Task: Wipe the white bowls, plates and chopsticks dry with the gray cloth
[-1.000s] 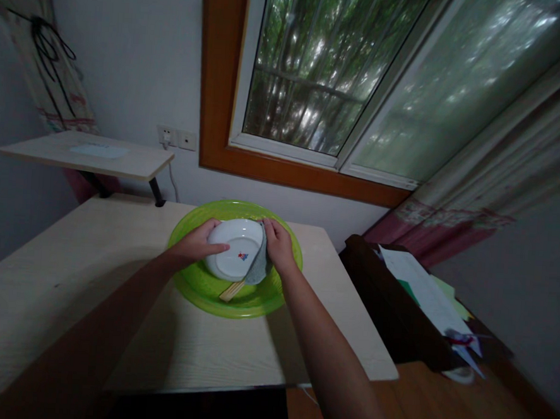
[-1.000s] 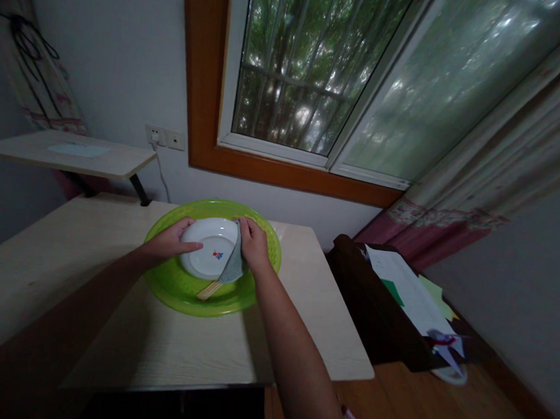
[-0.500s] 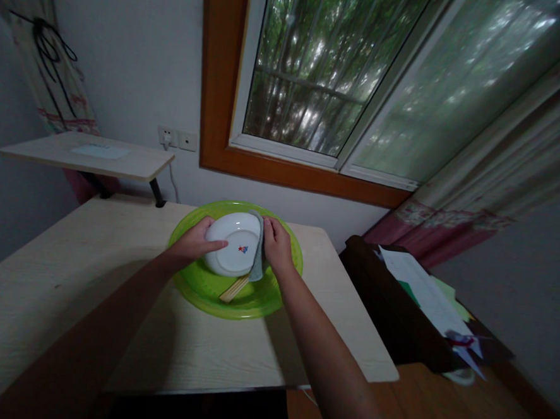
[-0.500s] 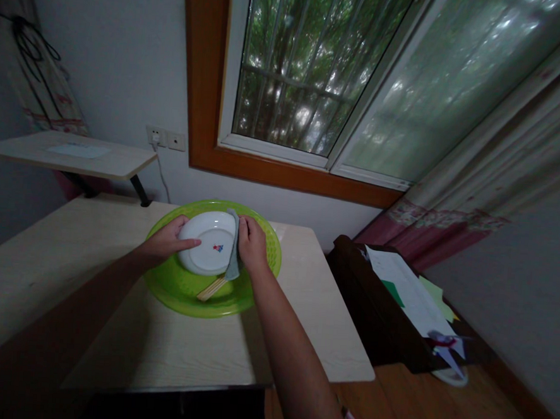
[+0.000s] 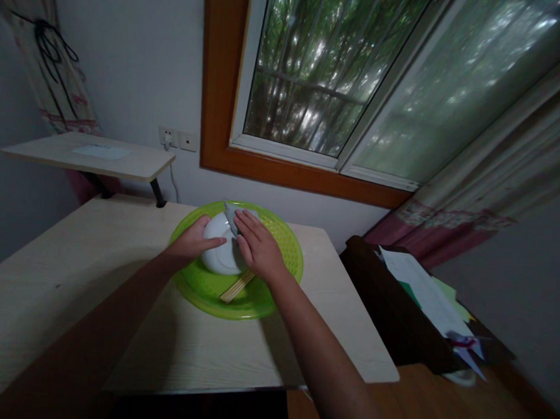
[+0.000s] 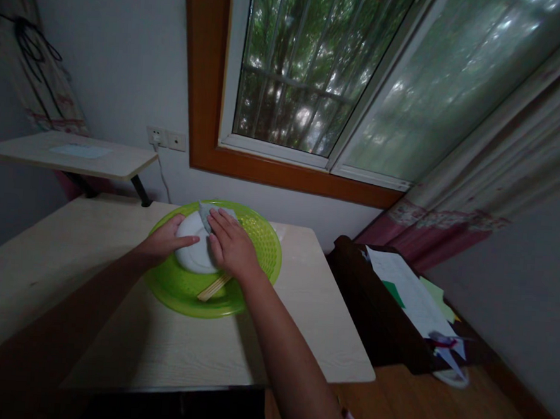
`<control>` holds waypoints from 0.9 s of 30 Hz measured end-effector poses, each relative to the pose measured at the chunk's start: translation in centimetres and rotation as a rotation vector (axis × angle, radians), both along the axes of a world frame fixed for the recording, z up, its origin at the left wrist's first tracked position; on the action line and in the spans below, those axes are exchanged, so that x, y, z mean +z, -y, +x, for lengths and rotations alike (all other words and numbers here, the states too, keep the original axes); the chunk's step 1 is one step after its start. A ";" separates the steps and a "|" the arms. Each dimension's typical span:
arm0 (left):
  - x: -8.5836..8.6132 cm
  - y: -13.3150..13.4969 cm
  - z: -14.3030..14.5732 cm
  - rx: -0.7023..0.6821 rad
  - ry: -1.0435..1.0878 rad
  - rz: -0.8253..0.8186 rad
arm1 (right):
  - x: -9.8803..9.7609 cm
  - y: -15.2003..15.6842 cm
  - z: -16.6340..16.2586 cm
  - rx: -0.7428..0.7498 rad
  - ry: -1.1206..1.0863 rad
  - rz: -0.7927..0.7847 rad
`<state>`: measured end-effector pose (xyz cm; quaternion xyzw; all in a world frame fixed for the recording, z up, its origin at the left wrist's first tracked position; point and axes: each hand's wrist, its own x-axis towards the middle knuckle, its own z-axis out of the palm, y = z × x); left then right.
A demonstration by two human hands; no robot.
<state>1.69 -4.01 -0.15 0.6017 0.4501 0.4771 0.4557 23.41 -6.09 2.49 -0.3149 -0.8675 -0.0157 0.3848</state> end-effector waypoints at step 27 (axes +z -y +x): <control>0.6 0.3 0.0 0.003 0.096 -0.023 | -0.7 -0.7 0.3 -0.209 -0.174 -0.137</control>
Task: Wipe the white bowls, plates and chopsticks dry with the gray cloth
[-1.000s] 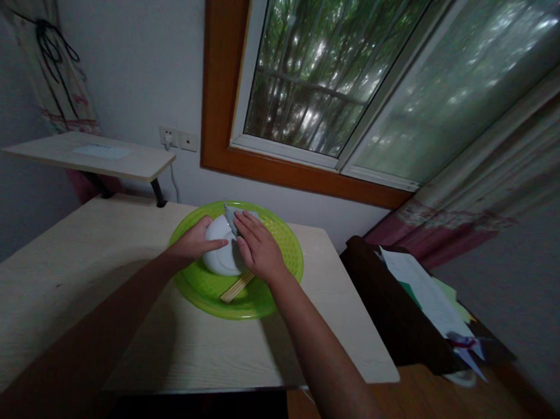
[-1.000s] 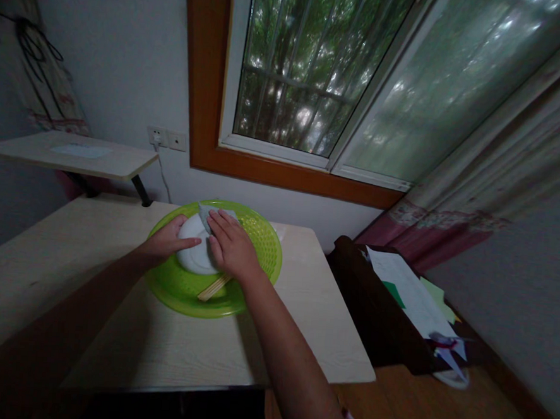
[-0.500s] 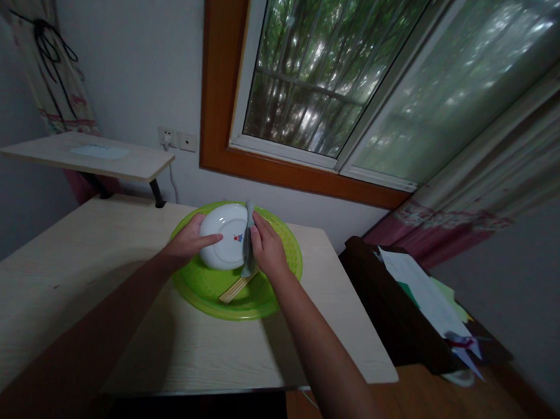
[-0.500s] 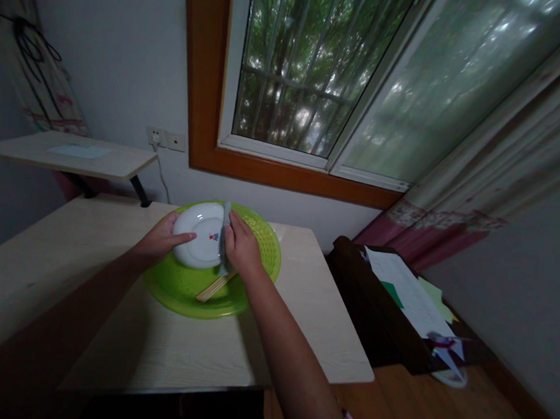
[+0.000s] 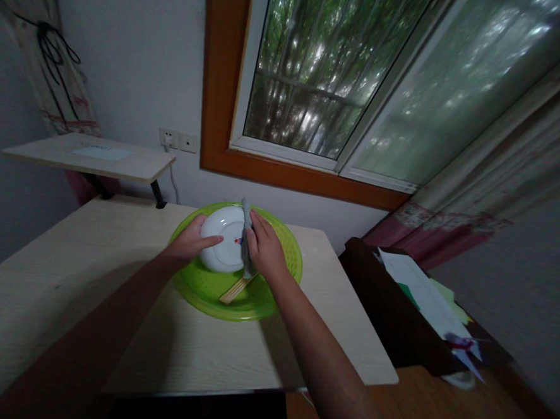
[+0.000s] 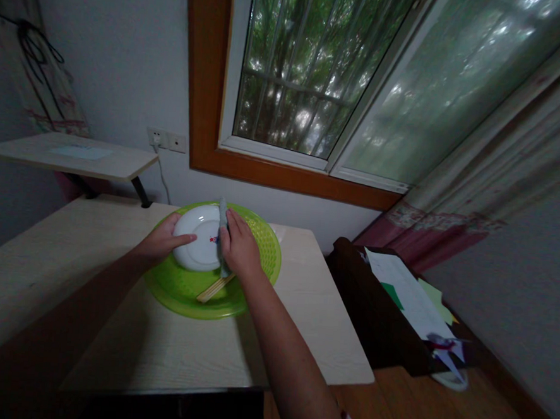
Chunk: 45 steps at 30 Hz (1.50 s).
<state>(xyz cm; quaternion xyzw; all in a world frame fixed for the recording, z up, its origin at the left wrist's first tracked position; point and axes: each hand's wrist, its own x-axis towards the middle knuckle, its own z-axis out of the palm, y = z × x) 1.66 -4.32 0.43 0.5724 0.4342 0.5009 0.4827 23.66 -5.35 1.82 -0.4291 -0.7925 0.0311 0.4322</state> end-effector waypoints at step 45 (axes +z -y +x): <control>0.1 0.0 -0.2 0.101 0.154 0.048 | -0.7 -0.8 1.0 0.004 -0.170 -0.063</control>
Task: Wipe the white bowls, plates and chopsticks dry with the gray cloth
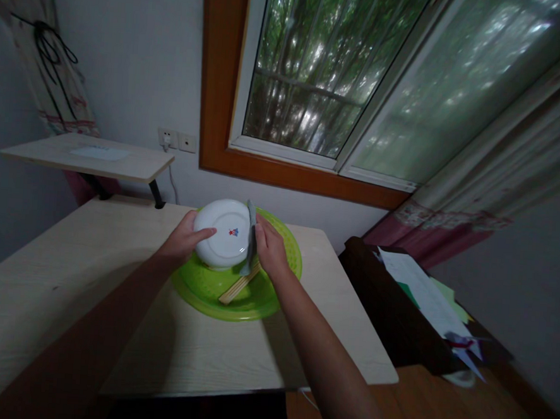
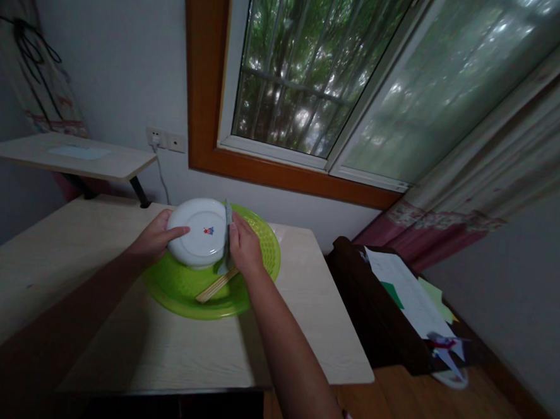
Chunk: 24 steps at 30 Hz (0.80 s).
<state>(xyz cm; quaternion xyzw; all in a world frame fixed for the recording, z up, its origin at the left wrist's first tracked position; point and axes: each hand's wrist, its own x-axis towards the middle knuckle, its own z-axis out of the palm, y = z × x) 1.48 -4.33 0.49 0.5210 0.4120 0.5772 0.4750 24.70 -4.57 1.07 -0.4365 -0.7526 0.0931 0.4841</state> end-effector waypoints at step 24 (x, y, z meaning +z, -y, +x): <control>-0.2 -0.3 0.0 0.058 0.134 0.006 | -0.5 -0.5 -0.2 0.001 -0.005 -0.062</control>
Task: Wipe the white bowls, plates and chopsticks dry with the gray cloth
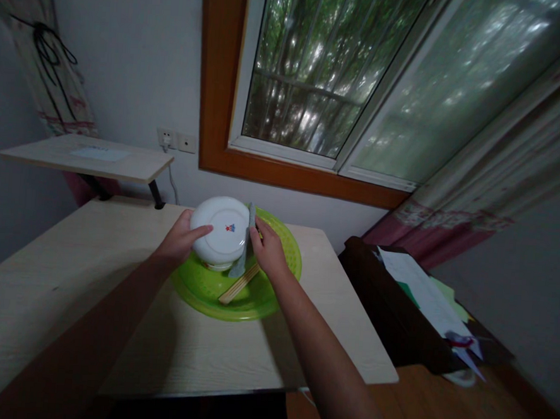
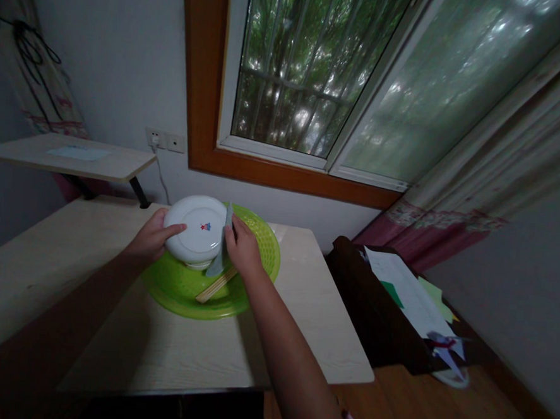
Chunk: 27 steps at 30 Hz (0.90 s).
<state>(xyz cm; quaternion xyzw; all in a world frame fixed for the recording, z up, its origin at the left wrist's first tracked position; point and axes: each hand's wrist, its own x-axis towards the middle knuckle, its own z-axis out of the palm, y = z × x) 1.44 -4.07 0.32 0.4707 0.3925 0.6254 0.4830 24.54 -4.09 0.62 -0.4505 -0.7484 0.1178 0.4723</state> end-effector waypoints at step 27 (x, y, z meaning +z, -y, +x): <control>-1.0 -0.8 0.2 -0.186 -0.373 0.051 | 0.5 0.3 0.9 0.066 -0.203 -0.073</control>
